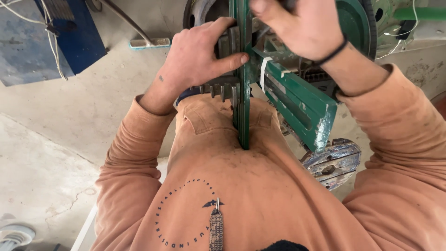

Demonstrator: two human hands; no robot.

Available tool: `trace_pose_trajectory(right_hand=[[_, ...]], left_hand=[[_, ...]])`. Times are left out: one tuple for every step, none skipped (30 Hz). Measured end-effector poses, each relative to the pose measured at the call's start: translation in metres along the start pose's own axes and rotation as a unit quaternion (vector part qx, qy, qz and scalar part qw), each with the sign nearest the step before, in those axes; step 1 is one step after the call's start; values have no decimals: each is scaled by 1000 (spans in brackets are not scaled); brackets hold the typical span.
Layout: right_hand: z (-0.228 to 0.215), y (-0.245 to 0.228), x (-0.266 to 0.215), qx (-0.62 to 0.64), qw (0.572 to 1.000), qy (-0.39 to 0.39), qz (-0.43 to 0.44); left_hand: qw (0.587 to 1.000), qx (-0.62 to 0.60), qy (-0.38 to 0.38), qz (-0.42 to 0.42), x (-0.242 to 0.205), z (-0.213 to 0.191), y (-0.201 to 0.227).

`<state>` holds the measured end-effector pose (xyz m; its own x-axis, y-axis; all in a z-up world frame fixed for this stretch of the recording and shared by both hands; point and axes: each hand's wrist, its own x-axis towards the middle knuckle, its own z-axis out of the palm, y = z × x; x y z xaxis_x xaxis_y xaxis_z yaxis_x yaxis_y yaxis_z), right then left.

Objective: The person is working on a green mechanical device, possibly a motor or generator, in a workshop. They are using their hands to adjust and manipulate various components, including wires and metal parts, throughout the clip.

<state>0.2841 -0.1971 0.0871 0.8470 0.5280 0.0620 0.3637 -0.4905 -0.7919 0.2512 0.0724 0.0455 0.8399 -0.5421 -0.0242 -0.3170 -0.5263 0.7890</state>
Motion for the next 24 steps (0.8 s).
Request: trace_pose_trajectory(right_hand=[[-1, -1, -7, -9, 1000, 5, -21], [-9, -1, -12, -12, 1000, 7, -22], [-16, -1, -16, 8, 1000, 18, 6], [-22, 0, -21, 31, 999, 25, 35], [-26, -7, -25, 31, 999, 23, 34], [-27, -13, -29, 70, 994, 37, 69], [-29, -20, -32, 108, 987, 50, 104], [-35, -19, -38, 107, 988, 51, 101], [-40, -18, -45, 73, 992, 60, 85], [-44, -18, -55, 41, 994, 68, 73], [-45, -21, -65, 43, 994, 68, 74], [-47, -24, -74, 30, 993, 94, 65], [-48, -28, -84, 18, 991, 120, 57], [-50, -24, -97, 18, 991, 121, 56], [-52, -20, -111, 81, 981, 174, 37], [-53, -18, -126, 146, 962, 229, 22], [-54, 4, -171, 145, 961, 233, 23], [-52, 24, -220, 231, 923, 307, 23], [-48, 44, -269, 313, 872, 376, 21], [-39, 42, -296, 313, 867, 386, 25], [-30, 39, -322, 291, 857, 426, -16], [-18, 36, -348, 268, 842, 466, -57], [-2, 22, -362, 267, 836, 477, -52], [15, 8, -375, 265, 823, 502, 1]], left_hand=[[1000, -3, -4, 1, -1, 0, 0], [1000, -1, -2, 5, 1, -1, 0], [1000, -6, -9, 7, 3, -2, 1], [1000, -13, -16, 5, 2, -2, 2], [1000, -13, -15, 3, 1, 0, 3], [1000, -18, -18, -2, -2, 1, 3], [999, -23, -22, -7, -5, 1, 4], [1000, -21, -20, -6, -4, 0, 4], [1000, -19, -20, -5, -2, -1, 5], [1000, -19, -23, -5, -3, 0, 6], [999, -20, -25, -7, -5, 1, 5], [1000, -18, -24, -7, -6, 2, 4], [1000, -16, -24, -7, -7, 3, 4], [1000, -16, -24, -5, -8, 3, 3], [1000, -19, -17, -2, -8, 4, 2], [1000, -23, -13, 3, -9, 4, 1], [1000, -23, -17, 7, -10, 7, -3], [999, -23, -9, 23, -12, 9, -8], [999, -23, -1, 39, -14, 12, -13], [999, -21, -13, 43, -15, 6, -17], [999, -35, -11, 32, -15, -1, -21], [999, -46, -11, 22, -15, -8, -25], [998, -43, -24, 27, -19, -19, -19], [996, -94, -8, -2, -22, -32, -12]])
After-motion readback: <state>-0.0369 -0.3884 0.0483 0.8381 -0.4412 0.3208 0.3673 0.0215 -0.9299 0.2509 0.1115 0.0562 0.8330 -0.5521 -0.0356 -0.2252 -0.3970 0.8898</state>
